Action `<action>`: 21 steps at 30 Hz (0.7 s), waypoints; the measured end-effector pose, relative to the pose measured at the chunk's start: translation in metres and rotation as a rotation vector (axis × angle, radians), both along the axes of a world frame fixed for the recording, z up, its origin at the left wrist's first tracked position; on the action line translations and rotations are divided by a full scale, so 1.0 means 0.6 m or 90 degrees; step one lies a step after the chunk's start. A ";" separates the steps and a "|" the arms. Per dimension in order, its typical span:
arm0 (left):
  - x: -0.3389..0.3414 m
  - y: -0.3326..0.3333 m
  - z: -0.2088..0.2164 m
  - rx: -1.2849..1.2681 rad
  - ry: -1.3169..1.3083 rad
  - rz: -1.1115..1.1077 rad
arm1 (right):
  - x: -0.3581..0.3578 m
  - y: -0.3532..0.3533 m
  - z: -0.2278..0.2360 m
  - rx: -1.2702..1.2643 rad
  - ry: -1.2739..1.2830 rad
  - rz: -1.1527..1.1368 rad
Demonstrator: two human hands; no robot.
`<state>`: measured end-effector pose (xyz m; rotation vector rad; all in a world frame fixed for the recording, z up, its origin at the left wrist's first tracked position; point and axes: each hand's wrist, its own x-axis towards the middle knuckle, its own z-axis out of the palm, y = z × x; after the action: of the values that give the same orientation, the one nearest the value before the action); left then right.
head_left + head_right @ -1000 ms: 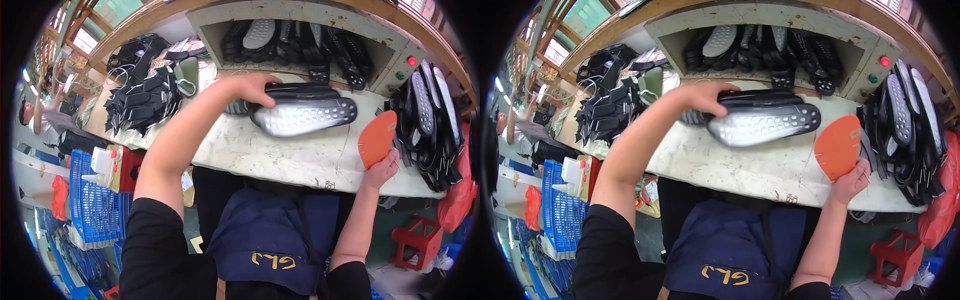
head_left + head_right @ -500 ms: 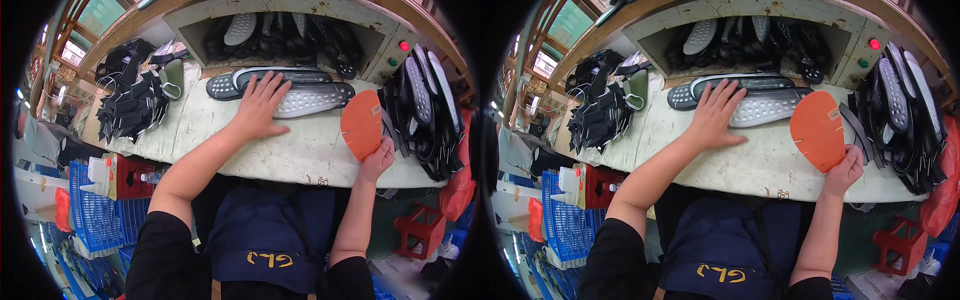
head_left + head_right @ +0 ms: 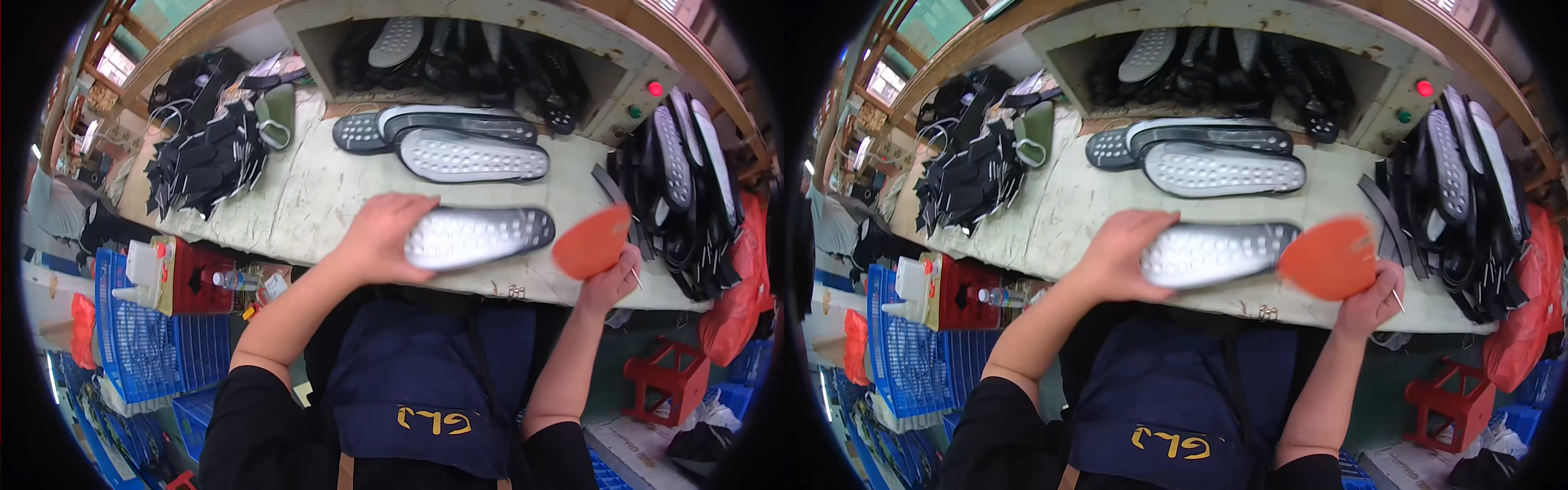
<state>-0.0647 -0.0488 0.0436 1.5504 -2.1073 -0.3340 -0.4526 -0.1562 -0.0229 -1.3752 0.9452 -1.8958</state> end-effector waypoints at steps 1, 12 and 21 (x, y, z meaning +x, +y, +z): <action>0.004 0.021 -0.015 0.031 0.042 -0.027 | -0.005 0.013 0.007 -0.034 0.076 0.042; 0.058 0.096 -0.054 -0.020 0.082 0.083 | 0.203 0.042 0.123 -0.143 0.910 0.023; 0.067 0.101 -0.082 -0.089 0.176 0.073 | 0.261 0.047 0.113 -0.139 0.998 0.003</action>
<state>-0.0244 0.0120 -0.0053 1.4465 -1.7843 -0.3320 -0.2957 -0.1279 0.0450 -2.9936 1.3097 -0.5717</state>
